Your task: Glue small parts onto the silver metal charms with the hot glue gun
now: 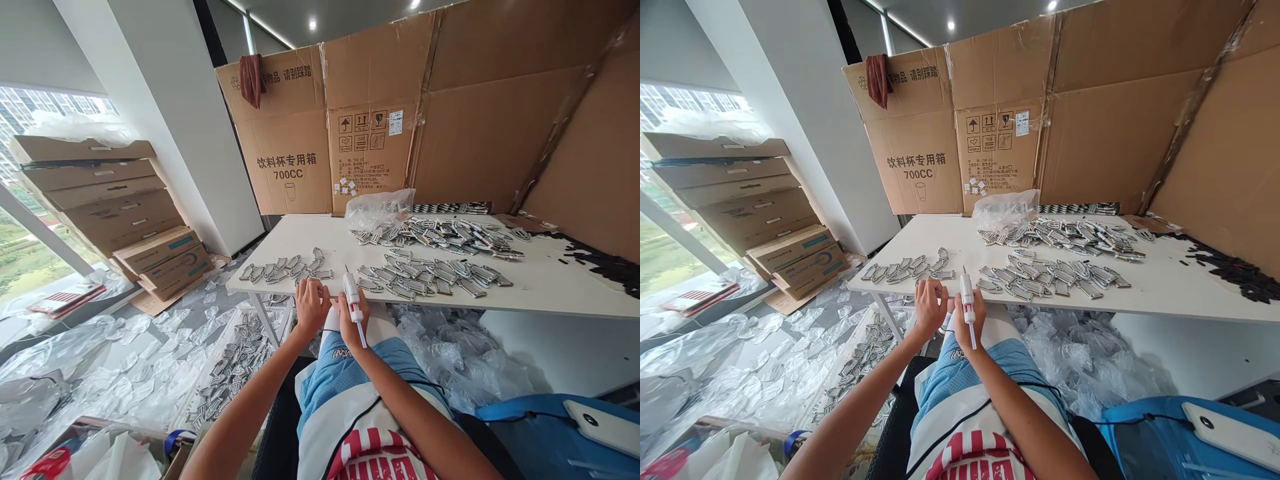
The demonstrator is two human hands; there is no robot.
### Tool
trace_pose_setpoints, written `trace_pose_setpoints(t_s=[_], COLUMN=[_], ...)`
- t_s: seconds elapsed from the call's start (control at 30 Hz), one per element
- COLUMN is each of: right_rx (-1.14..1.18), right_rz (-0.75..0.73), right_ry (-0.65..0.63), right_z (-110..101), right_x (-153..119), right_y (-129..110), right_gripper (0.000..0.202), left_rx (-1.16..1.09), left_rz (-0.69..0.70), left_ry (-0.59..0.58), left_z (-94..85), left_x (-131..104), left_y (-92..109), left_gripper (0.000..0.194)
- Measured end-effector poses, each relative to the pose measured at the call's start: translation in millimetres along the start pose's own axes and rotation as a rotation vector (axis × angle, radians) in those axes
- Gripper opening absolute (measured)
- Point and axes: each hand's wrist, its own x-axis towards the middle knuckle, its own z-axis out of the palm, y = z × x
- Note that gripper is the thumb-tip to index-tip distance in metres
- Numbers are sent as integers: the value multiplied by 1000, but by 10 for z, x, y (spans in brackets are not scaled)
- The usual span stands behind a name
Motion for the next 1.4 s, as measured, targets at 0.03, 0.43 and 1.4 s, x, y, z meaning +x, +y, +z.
trace_pose_setpoints(t_s=[0.03,0.43,1.4], right_rx=[10,60,53], right_rz=[22,88,97], right_ry=[-4,-14,1], right_z=[-4,-16,-26], right_x=[2,4,14], right_y=[-14,-61,-133], right_gripper=[33,32,35], left_rx=[2,3,5], left_rz=[3,22,20], left_ry=[1,9,1], left_z=[-1,-13,-15], left_x=[1,13,22], left_y=[1,9,17], left_gripper=[20,19,20])
